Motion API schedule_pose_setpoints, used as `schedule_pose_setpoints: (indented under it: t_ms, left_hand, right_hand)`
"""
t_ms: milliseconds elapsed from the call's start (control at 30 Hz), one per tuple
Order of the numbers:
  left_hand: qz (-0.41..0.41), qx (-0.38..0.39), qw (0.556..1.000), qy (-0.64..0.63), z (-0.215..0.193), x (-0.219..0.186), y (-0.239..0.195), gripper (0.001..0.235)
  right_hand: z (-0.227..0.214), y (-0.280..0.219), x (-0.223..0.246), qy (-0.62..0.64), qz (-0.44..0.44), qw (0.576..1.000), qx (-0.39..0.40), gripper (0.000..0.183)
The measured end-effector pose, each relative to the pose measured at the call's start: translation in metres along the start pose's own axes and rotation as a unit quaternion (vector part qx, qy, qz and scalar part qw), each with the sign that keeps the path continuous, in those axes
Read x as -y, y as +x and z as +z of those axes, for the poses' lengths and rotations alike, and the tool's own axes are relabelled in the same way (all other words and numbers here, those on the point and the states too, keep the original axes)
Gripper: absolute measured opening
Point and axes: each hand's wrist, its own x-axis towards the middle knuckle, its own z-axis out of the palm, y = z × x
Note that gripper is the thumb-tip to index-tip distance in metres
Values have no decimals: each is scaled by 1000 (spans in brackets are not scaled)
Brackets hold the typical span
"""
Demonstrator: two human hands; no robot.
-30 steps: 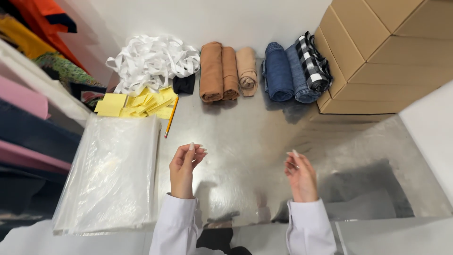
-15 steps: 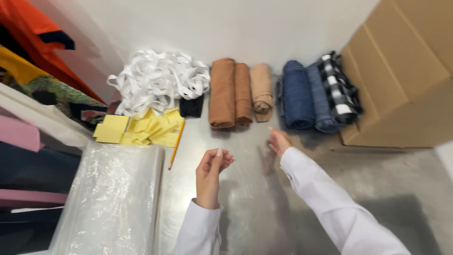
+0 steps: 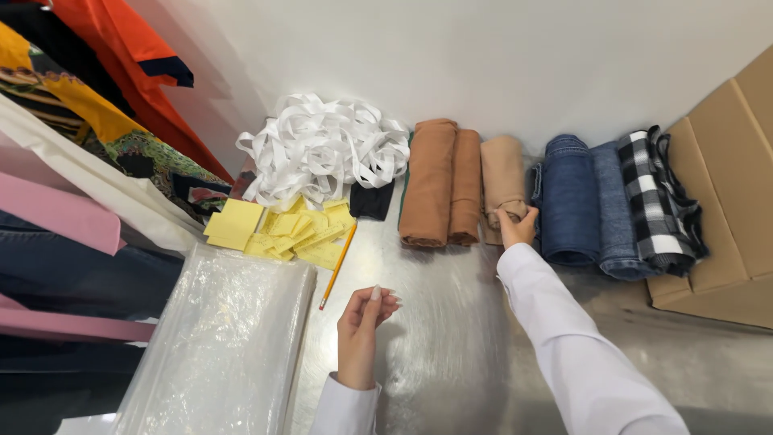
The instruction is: The person unfolds various folded garments, including pants and shirts, and places them onto hangers. They then hang the clothes on a metal clothing rack. The person repeats this process for several items, organizing them on the rack.
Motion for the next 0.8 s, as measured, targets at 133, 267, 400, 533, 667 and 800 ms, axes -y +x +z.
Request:
schedule_pose_setpoints:
  t_ms: [133, 267, 400, 533, 667, 800]
  left_hand:
    - [-33, 12, 999, 2, 8, 16, -4, 25]
    - [-85, 78, 993, 25, 7, 67, 5, 24]
    - [-180, 147, 971, 48, -2, 165, 29, 37]
    - [-250, 186, 943, 115, 11, 159, -39, 86]
    - [-214, 179, 937, 209, 17, 142, -106, 115]
    - [-130, 69, 931, 334, -68, 261, -91, 67]
  right_hand:
    - [-27, -32, -42, -15, 26, 1000, 2, 69]
    - [-75, -97, -81, -15, 122, 990, 62, 80]
    - [-113, -183, -85, 130, 285, 943, 114, 112]
    - [-167, -259, -116, 347, 369, 839, 201, 80]
    - [-189, -327, -172, 394, 425, 765, 280, 72]
    - [-205, -373, -198, 360, 407, 762, 354, 68]
